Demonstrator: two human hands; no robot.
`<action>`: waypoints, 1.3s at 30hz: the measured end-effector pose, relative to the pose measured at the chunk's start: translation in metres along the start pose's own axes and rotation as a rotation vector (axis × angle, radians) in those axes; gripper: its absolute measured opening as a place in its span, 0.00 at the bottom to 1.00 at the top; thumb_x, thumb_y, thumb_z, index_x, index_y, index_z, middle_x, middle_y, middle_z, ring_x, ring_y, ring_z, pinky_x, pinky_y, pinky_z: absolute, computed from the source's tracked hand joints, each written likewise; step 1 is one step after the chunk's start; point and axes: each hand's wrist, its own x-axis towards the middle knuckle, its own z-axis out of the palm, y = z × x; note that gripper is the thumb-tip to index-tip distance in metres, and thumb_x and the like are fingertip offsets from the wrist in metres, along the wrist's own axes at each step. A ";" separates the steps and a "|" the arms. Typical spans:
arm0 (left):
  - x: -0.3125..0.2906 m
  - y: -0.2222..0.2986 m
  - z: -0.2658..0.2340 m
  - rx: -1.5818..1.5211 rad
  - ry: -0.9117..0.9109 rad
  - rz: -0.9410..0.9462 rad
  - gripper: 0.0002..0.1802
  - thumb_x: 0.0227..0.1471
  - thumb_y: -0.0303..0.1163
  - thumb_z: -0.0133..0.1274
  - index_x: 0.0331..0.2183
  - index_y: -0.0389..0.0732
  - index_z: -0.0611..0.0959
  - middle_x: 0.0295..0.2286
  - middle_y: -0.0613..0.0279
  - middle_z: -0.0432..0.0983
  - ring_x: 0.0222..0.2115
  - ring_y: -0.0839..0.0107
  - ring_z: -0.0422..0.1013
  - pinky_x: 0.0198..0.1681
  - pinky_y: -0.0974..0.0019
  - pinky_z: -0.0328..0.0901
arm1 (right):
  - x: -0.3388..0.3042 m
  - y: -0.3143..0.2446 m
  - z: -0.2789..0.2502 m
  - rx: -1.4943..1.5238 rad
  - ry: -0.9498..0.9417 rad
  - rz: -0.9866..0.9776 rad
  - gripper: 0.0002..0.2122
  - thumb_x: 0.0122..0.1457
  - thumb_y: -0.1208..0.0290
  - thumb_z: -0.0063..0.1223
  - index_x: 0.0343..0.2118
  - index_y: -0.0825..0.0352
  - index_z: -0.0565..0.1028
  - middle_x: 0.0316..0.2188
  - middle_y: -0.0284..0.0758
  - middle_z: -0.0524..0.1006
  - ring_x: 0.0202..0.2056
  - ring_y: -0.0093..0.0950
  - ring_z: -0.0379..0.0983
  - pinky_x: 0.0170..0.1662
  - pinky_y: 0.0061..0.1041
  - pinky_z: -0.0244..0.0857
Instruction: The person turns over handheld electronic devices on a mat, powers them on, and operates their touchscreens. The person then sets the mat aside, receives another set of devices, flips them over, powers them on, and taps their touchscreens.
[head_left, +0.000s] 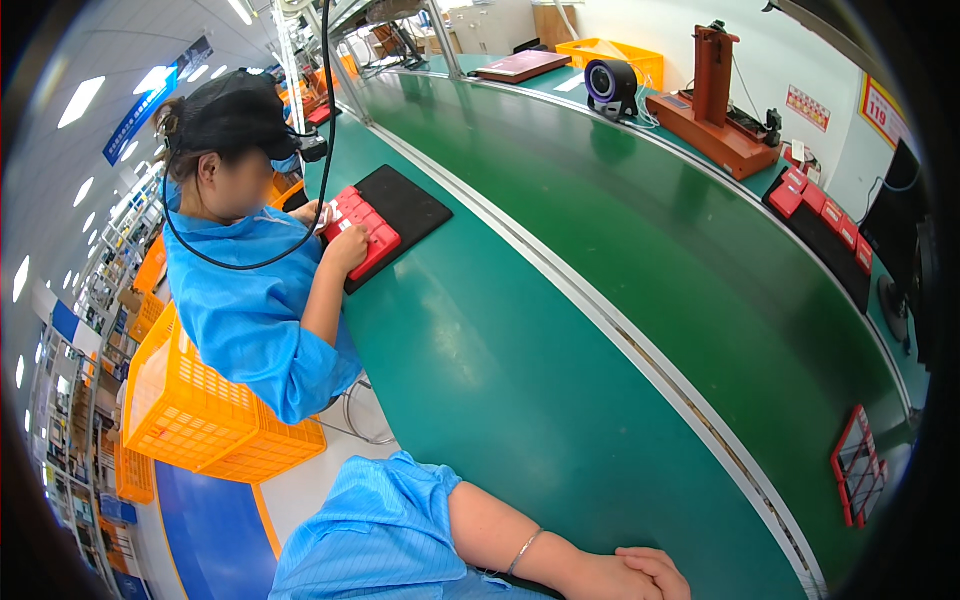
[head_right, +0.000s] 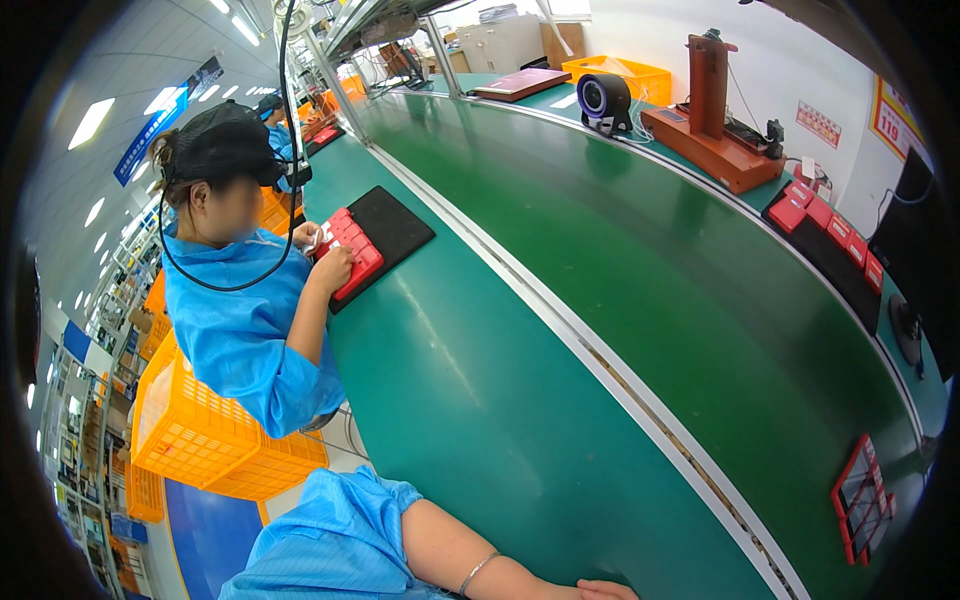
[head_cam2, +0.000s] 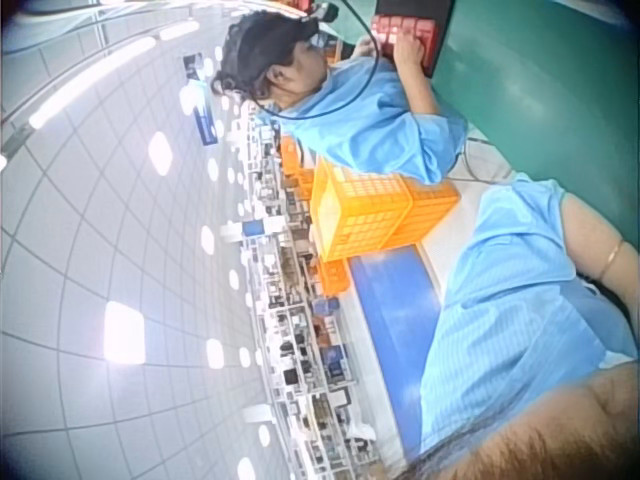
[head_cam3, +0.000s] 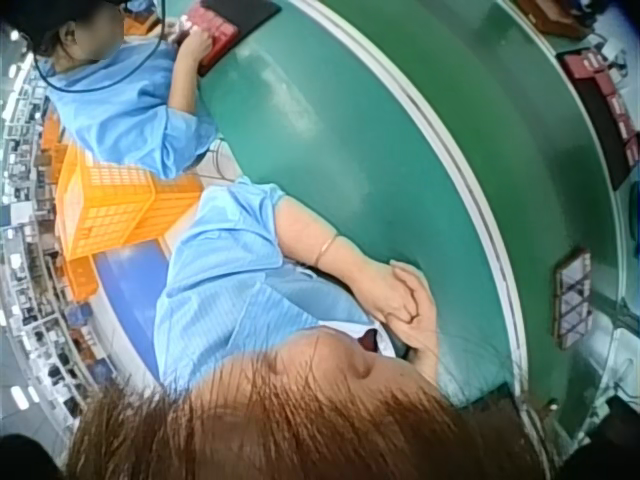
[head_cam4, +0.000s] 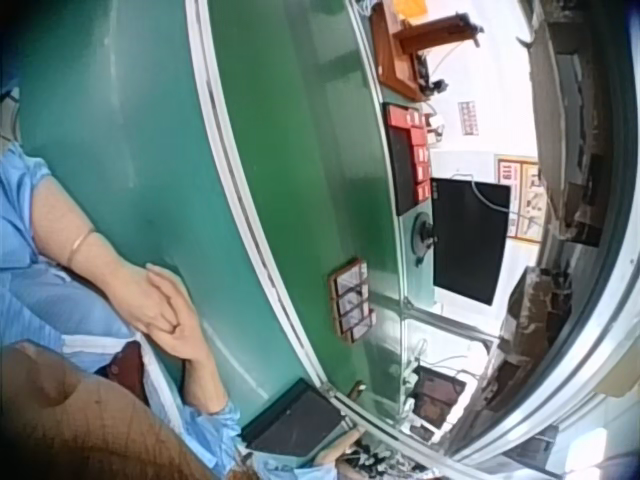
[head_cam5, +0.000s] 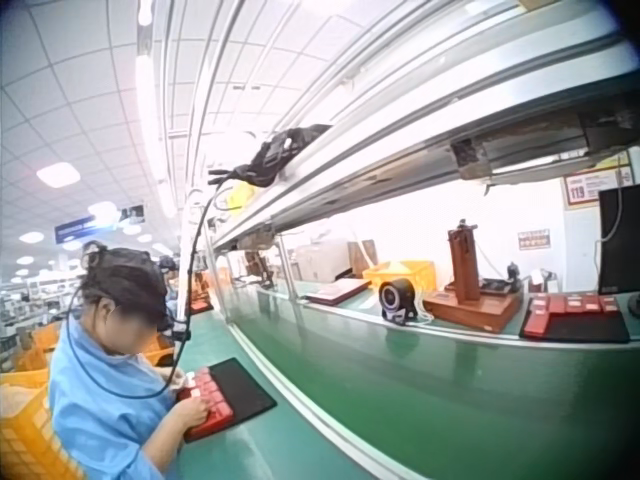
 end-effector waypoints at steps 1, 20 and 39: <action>0.000 0.000 0.000 0.000 -0.001 0.000 0.10 0.44 0.26 0.55 0.31 0.31 0.79 0.30 0.49 0.74 0.35 0.54 0.72 0.41 0.58 0.66 | 0.000 0.000 0.000 0.000 -0.002 -0.003 0.34 0.44 0.56 0.66 0.53 0.69 0.69 0.55 0.45 0.66 0.57 0.38 0.61 0.62 0.35 0.50; -0.001 0.002 -0.005 -0.013 -0.018 0.011 0.10 0.45 0.26 0.54 0.32 0.31 0.79 0.31 0.48 0.75 0.35 0.54 0.72 0.42 0.58 0.66 | 0.003 -0.012 0.007 -0.011 0.050 0.026 0.34 0.43 0.52 0.63 0.51 0.70 0.71 0.54 0.46 0.68 0.56 0.40 0.63 0.61 0.37 0.51; -0.004 -0.003 0.000 -0.031 0.021 0.036 0.10 0.43 0.25 0.54 0.31 0.31 0.79 0.30 0.47 0.74 0.34 0.54 0.72 0.41 0.58 0.66 | 0.004 -0.001 0.002 -0.043 0.006 -0.009 0.33 0.44 0.56 0.64 0.52 0.70 0.70 0.54 0.44 0.67 0.57 0.38 0.62 0.61 0.35 0.51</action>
